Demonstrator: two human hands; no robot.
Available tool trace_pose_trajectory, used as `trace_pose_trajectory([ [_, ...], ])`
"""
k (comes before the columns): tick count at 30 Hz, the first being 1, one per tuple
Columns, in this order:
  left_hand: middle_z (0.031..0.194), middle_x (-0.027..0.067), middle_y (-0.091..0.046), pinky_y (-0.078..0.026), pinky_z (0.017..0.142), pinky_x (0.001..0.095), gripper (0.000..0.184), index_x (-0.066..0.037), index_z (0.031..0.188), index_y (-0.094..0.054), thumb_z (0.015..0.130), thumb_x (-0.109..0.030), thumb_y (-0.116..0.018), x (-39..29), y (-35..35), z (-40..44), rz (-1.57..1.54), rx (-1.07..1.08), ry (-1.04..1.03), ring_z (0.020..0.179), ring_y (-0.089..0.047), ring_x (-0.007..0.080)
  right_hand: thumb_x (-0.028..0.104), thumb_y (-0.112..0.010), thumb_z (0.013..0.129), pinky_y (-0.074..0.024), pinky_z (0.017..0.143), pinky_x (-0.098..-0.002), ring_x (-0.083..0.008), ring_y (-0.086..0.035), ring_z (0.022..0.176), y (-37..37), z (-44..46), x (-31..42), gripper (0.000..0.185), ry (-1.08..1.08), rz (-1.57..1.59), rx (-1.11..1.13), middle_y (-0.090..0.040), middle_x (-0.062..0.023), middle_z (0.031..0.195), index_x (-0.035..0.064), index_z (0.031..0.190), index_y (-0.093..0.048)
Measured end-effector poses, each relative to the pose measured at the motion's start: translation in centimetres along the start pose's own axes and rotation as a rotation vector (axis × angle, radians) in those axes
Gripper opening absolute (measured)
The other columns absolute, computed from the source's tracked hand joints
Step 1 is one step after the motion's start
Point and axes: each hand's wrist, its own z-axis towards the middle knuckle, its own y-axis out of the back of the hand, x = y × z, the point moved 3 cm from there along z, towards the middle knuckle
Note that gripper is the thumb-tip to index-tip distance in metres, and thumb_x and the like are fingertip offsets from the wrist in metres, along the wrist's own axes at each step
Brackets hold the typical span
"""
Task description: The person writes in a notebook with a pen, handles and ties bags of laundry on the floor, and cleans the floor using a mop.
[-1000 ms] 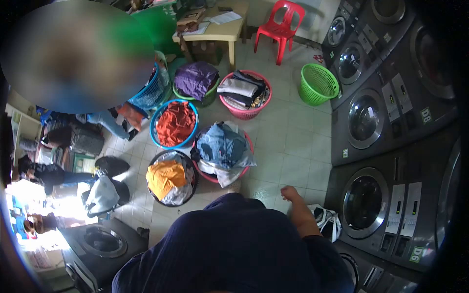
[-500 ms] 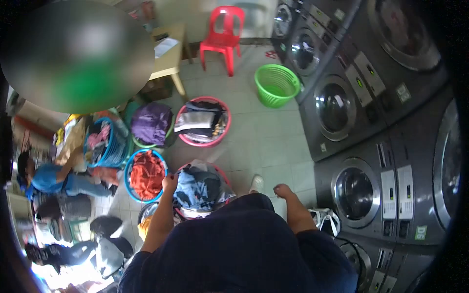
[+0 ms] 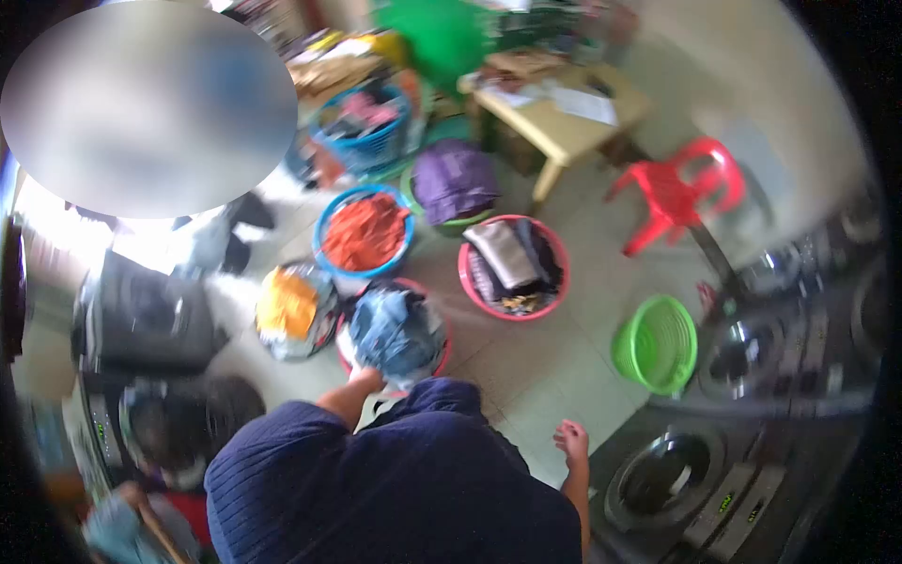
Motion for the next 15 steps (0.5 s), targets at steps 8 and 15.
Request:
trace_pose_trajectory([
  [8,0.076,0.0144,-0.059,-0.046,0.065,0.0356,0.018,-0.009,0.073,-0.062,0.06,-0.017,-0.054,-8.5,6.6,2.6,-0.469,-0.269,0.167,0.072,-0.057,0.0291,0.012,-0.044,0.084,-0.0431,0.055,-0.0194,-0.0093,-0.054,0.066,-4.4,10.6,22.5,0.023,0.352,-0.246,0.316,-0.057,-0.0053,0.088,0.0072,0.106,-0.048],
  [15,0.094,0.0143,-0.057,-0.045,0.074,0.0356,0.026,-0.005,0.087,-0.06,0.072,-0.023,-0.049,-17.8,10.4,3.2,-0.813,-0.184,0.401,0.086,-0.056,0.0288,0.012,-0.047,0.082,-0.0388,0.044,-0.0187,-0.0079,-0.051,0.053,0.8,22.2,25.2,0.017,0.23,-0.543,0.381,-0.056,-0.0029,0.072,0.0062,0.098,-0.051],
])
